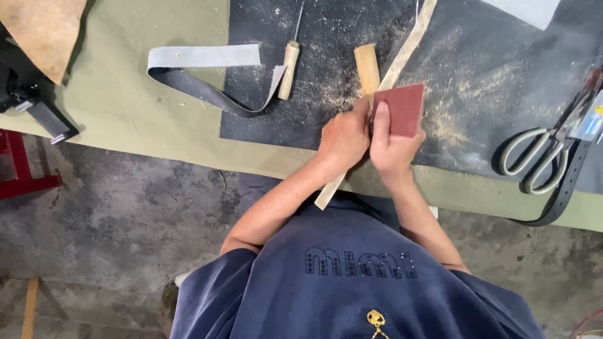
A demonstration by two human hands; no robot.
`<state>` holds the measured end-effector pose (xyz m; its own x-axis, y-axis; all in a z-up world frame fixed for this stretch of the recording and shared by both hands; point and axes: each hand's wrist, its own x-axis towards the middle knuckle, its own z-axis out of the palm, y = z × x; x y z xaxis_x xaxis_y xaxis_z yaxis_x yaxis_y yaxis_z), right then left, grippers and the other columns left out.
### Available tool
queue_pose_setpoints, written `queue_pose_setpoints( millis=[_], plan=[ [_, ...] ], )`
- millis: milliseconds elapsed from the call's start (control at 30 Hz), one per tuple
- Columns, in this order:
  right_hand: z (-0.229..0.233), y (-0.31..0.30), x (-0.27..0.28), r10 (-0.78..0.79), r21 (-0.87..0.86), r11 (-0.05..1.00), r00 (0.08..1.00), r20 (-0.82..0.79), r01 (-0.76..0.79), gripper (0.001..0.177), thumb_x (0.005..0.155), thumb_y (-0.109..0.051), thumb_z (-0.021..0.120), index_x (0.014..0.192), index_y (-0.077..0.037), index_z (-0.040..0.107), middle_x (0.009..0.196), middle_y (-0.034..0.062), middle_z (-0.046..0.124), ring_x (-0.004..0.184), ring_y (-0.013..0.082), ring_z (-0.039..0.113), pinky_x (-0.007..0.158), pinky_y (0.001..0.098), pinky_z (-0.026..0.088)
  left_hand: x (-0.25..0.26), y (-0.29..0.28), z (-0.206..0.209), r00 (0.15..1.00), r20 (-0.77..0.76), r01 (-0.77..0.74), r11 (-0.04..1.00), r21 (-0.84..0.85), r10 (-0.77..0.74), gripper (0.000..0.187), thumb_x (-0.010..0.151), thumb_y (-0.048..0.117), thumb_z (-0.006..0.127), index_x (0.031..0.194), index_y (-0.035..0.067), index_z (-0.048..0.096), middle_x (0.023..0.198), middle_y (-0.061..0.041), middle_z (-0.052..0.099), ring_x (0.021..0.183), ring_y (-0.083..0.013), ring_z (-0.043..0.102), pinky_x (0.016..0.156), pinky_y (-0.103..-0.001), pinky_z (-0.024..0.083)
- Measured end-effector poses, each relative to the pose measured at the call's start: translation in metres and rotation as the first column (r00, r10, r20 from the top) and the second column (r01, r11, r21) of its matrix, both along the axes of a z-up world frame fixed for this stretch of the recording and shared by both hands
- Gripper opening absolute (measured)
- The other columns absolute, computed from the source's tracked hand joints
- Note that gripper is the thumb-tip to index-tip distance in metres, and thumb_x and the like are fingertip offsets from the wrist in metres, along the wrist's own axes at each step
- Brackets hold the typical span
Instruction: Sanding the edges and surface of a thin leather strip using sandpaper
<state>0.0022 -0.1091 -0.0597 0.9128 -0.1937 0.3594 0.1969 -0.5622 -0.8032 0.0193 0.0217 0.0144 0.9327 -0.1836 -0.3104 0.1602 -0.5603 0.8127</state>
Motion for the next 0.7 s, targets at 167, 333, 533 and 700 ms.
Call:
queue_pose_setpoints(
  millis=[167,333,533,700],
  plan=[
    [0.004,-0.022,0.047,0.048,0.022,0.999,0.999,0.012,-0.048,0.013,0.106,-0.012,0.063,0.101,0.000,0.063,0.081,0.0202,0.065,0.084,0.0220,0.063,0.066,0.0407,0.044,-0.007,0.000,-0.008,0.993,0.115,-0.011,0.999,-0.037,0.016,0.021,0.106,0.018,0.034,0.099,0.009,0.051,0.072,-0.026,0.066,0.072,-0.0519,0.070,0.063,-0.057,0.056],
    [0.029,-0.015,0.046,0.097,0.264,0.963,0.976,-0.196,-0.043,0.028,0.102,-0.033,0.065,0.111,-0.007,0.064,0.091,0.0027,0.063,0.080,0.0160,0.060,0.067,0.0295,0.050,-0.025,0.009,-0.028,0.999,0.011,-0.047,0.999,0.014,0.047,0.021,0.106,0.020,0.037,0.116,0.004,0.046,0.073,-0.028,0.066,0.064,-0.0561,0.059,0.056,-0.063,0.040],
    [-0.001,-0.023,0.028,0.154,0.210,0.967,0.988,-0.018,-0.146,0.023,0.106,-0.009,0.065,0.126,0.000,0.060,0.120,0.0187,0.064,0.126,0.0280,0.053,0.095,0.0488,0.043,-0.021,0.002,-0.035,0.993,0.116,0.002,0.998,-0.062,0.005,0.026,0.108,0.023,0.034,0.098,0.004,0.049,0.067,-0.027,0.061,0.067,-0.0527,0.068,0.052,-0.057,0.051],
    [0.013,-0.018,0.012,0.141,0.255,0.958,0.989,-0.035,-0.128,0.019,0.107,-0.014,0.056,0.125,-0.009,0.058,0.100,0.0061,0.060,0.088,0.0166,0.059,0.084,0.0348,0.051,0.000,-0.013,-0.047,0.994,0.028,-0.100,0.988,-0.114,0.103,0.036,0.105,0.031,0.038,0.097,0.000,0.056,0.076,-0.032,0.068,0.079,-0.0569,0.069,0.061,-0.065,0.052]
  ],
)
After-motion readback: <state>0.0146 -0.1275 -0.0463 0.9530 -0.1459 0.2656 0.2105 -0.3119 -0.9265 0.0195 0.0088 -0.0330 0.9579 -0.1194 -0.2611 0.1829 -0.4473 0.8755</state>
